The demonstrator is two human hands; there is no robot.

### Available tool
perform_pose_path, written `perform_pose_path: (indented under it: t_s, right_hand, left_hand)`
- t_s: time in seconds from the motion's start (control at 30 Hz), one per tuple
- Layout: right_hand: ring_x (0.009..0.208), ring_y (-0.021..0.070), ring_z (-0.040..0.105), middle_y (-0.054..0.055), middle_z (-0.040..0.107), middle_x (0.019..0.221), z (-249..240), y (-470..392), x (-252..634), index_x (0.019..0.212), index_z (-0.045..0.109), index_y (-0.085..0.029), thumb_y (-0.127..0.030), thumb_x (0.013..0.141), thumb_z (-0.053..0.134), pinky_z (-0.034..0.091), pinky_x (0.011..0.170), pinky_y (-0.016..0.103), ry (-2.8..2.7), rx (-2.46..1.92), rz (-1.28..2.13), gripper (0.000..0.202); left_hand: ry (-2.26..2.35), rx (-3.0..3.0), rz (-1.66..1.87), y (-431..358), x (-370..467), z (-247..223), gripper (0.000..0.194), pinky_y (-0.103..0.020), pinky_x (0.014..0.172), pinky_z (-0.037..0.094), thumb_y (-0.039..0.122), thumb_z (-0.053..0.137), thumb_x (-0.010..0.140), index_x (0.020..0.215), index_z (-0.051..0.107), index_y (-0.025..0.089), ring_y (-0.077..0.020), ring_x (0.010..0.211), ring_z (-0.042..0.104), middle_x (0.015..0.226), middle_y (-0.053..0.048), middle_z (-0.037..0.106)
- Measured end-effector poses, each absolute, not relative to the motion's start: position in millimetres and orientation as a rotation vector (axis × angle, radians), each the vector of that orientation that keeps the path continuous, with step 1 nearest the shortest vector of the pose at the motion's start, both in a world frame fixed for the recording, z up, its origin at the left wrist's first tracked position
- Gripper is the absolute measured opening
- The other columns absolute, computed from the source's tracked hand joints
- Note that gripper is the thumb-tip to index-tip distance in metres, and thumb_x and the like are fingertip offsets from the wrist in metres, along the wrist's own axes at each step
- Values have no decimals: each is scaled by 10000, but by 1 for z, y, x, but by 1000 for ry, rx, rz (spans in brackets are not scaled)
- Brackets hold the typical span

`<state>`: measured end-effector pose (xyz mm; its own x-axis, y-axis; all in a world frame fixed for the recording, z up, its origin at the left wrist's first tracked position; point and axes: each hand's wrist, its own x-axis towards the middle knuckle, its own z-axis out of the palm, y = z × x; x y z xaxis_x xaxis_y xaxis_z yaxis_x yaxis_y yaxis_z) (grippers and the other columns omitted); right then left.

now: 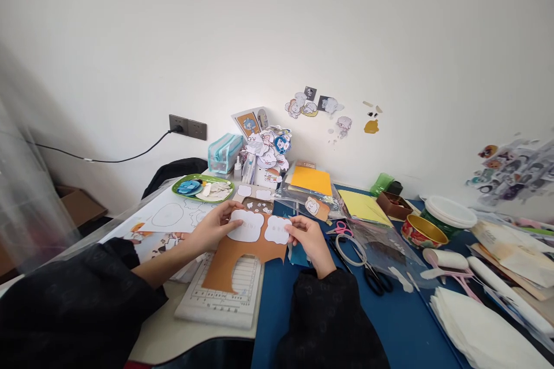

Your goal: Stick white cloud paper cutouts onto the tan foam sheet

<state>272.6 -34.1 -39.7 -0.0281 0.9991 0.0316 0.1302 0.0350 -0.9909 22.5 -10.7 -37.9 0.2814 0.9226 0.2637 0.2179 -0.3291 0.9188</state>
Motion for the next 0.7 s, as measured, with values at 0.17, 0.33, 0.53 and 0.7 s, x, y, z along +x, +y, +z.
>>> perform_pose_path:
  t_s: [0.17, 0.33, 0.53, 0.7]
  right_hand:
    - [447, 107, 496, -9, 576, 508, -42, -34, 275, 763, 649, -164, -502, 588, 758, 423, 448, 239, -1354, -1264, 1130, 396]
    - [457, 113, 503, -10, 573, 512, -42, -34, 275, 773, 651, -162, -495, 599, 755, 417, 450, 239, -1359, -1262, 1134, 390]
    - [464, 108, 507, -21, 568, 512, -46, -31, 277, 786, 639, -162, -464, 609, 760, 405, 454, 231, -1349, -1247, 1144, 370]
    - [474, 104, 508, -20, 574, 525, -48, -31, 277, 801, 636, -158, -440, 632, 755, 402, 453, 223, -1340, -1233, 1155, 350]
  left_hand:
    - [1045, 1744, 1099, -11, 23, -38, 267, -320, 694, 457, 337, 588, 747, 972, 532, 205, -238, 899, 597, 1005, -63, 632]
    - [1048, 1746, 1107, -10, 23, -39, 273, -315, 687, 453, 339, 585, 749, 979, 526, 204, -231, 892, 594, 1019, -64, 627]
    - [1057, 1745, 1103, -11, 23, -37, 264, -317, 684, 448, 317, 583, 746, 974, 517, 201, -244, 926, 587, 1025, -69, 618]
    - [1052, 1747, 1106, -11, 23, -38, 269, -332, 696, 448, 315, 580, 745, 976, 516, 193, -247, 918, 588, 1040, -81, 625]
